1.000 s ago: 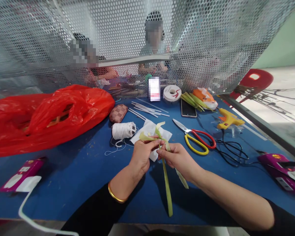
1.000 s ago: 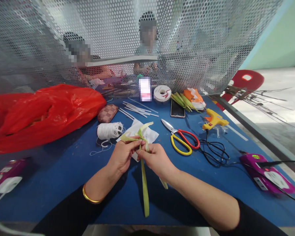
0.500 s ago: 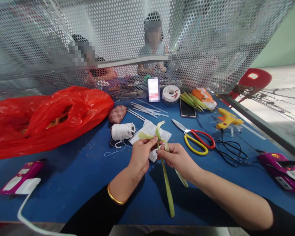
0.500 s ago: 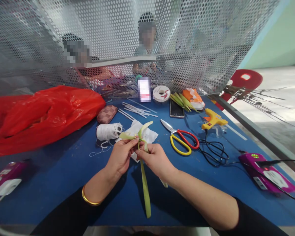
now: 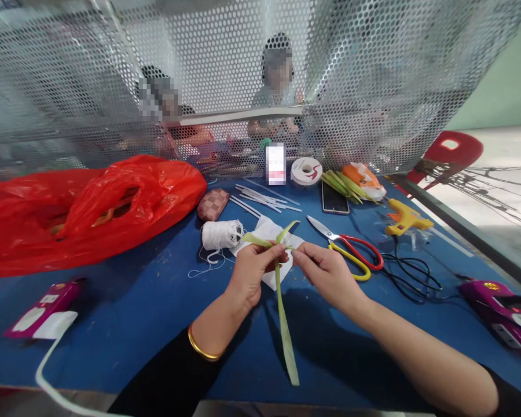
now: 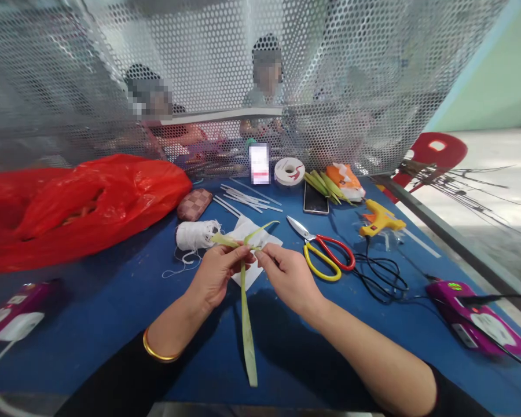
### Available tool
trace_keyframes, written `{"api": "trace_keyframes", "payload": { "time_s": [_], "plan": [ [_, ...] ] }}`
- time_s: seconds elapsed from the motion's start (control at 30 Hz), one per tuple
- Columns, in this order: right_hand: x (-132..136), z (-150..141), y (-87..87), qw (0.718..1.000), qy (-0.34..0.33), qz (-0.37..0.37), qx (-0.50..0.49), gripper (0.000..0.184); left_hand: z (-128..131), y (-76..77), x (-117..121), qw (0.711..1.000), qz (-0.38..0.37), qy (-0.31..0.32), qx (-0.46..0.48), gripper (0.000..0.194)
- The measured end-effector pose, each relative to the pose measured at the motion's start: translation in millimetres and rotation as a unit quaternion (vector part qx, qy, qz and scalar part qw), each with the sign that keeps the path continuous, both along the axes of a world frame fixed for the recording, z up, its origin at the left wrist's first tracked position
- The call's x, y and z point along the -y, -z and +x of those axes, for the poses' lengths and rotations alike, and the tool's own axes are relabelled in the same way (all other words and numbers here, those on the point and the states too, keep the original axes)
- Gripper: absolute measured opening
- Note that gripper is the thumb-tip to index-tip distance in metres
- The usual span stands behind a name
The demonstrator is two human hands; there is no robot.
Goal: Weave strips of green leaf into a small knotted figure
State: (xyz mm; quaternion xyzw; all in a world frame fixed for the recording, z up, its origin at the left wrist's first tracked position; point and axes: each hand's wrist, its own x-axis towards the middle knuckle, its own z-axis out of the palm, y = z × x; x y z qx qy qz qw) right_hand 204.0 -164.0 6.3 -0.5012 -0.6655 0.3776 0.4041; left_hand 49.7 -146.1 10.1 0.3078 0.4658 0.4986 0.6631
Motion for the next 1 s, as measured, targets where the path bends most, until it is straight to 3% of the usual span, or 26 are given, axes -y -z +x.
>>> {"api": "trace_keyframes", "payload": {
  "time_s": [0.33, 0.5, 0.67, 0.83, 1.0],
  "plan": [
    [1, 6, -6.5, 1.000, 0.008, 0.001, -0.003, 0.034, 2, 1.3, -2, 0.999, -0.002, -0.033, 0.019, 0.028],
    [0, 8, -7.3, 0.999, 0.006, -0.024, -0.034, 0.034, -1, 0.6, -3, 0.999, -0.002, -0.025, 0.021, 0.027],
    [-5, 12, -10.7, 1.000, -0.004, -0.020, 0.016, 0.034, -5, -3.4, -3, 0.998, -0.006, 0.020, 0.053, 0.027],
    [-5, 11, -9.1, 0.999, 0.003, 0.003, 0.039, 0.026, -5, -2.8, -1, 0.998, 0.023, 0.053, 0.038, 0.026],
    [-1, 6, -5.2, 0.997, -0.005, 0.055, 0.062, 0.029, -1, -0.4, 1, 0.999, 0.026, 0.038, -0.006, 0.028]
  ]
}}
